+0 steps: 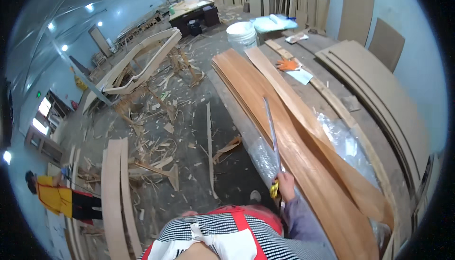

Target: Measuring and marking curved wood pieces in a woodworking factory.

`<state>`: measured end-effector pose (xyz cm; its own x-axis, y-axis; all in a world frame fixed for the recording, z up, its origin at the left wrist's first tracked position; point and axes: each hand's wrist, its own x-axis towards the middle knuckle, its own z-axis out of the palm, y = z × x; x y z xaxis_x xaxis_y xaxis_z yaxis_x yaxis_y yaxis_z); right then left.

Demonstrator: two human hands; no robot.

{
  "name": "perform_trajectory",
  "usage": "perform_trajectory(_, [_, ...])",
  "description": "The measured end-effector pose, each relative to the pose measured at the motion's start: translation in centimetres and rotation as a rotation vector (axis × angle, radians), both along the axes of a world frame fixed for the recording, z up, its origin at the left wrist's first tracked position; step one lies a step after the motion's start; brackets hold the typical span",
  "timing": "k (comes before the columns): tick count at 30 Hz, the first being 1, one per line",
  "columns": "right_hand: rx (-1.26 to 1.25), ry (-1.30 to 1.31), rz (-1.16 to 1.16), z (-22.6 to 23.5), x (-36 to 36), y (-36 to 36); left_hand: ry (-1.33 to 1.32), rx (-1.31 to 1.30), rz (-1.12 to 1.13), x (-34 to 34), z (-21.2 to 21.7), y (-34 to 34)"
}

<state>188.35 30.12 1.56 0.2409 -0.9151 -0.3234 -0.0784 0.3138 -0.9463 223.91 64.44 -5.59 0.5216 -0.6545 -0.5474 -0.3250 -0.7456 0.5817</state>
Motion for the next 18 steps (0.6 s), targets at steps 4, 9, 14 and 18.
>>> perform_trajectory(4, [-0.188, 0.128, 0.072, 0.3, 10.4, -11.6, 0.1, 0.207, 0.1, 6.2, -2.8, -0.2])
perform_trajectory(9, [-0.383, 0.159, 0.259, -1.2, 19.8, -25.8, 0.174, 0.257, 0.24, 15.8, -5.7, -3.6])
perform_trajectory(14, [-0.258, 0.252, 0.033, -3.5, 24.9, -32.6, 0.134, 0.211, 0.042, 29.9, -8.5, -10.7])
perform_trajectory(18, [-0.523, 0.546, 0.067, -3.4, 24.9, -31.8, -0.127, -0.001, -0.261, 42.5, -8.5, -22.0])
